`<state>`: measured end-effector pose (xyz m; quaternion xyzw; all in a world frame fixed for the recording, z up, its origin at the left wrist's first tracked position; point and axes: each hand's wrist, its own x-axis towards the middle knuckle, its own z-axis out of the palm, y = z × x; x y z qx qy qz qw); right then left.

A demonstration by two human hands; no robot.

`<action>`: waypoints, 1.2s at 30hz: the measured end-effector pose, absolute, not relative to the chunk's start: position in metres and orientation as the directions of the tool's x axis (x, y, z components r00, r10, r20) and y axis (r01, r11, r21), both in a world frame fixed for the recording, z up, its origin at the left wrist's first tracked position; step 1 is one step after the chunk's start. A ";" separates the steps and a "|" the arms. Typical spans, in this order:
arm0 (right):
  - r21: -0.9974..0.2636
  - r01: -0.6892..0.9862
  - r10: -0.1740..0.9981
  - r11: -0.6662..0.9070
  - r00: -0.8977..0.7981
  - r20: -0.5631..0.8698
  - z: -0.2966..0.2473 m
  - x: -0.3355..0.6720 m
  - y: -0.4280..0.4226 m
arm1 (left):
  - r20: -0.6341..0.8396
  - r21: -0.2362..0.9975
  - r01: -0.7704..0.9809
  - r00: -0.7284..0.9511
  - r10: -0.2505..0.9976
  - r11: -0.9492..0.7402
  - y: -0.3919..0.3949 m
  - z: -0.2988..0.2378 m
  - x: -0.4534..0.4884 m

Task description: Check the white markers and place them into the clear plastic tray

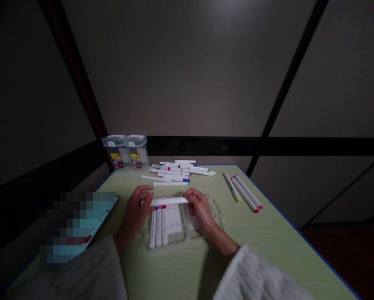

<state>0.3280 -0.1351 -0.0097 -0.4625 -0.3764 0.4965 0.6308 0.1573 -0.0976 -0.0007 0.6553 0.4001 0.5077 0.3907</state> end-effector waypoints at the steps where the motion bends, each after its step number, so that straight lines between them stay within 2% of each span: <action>1: -0.958 -0.276 0.974 0.080 0.225 0.017 -0.010 0.328 -0.135 | 0.361 0.918 0.115 0.161 0.919 -0.381 -0.097 -0.001 0.158; 8: -0.958 -0.268 0.964 0.103 0.264 0.030 -0.010 0.327 -0.134 | 0.384 0.905 0.113 0.198 0.902 -0.411 -0.095 -0.004 0.158; 15: -0.934 -0.341 0.957 0.105 0.292 0.001 -0.013 0.332 -0.132 | 0.436 0.863 0.061 0.411 0.801 -0.502 -0.102 -0.007 0.154; 18: -0.932 -0.345 0.950 0.109 0.312 -0.004 -0.013 0.334 -0.131 | 0.452 0.853 0.038 0.446 0.773 -0.521 -0.103 -0.009 0.154; 28: -0.941 -0.325 0.953 0.096 0.303 -0.008 -0.015 0.332 -0.131 | 0.358 0.893 0.117 0.401 0.843 -0.435 -0.106 -0.003 0.155; 36: -0.960 -0.240 0.960 0.143 0.268 0.076 -0.013 0.329 -0.134 | 0.315 0.924 0.143 0.241 0.918 -0.355 -0.103 -0.002 0.157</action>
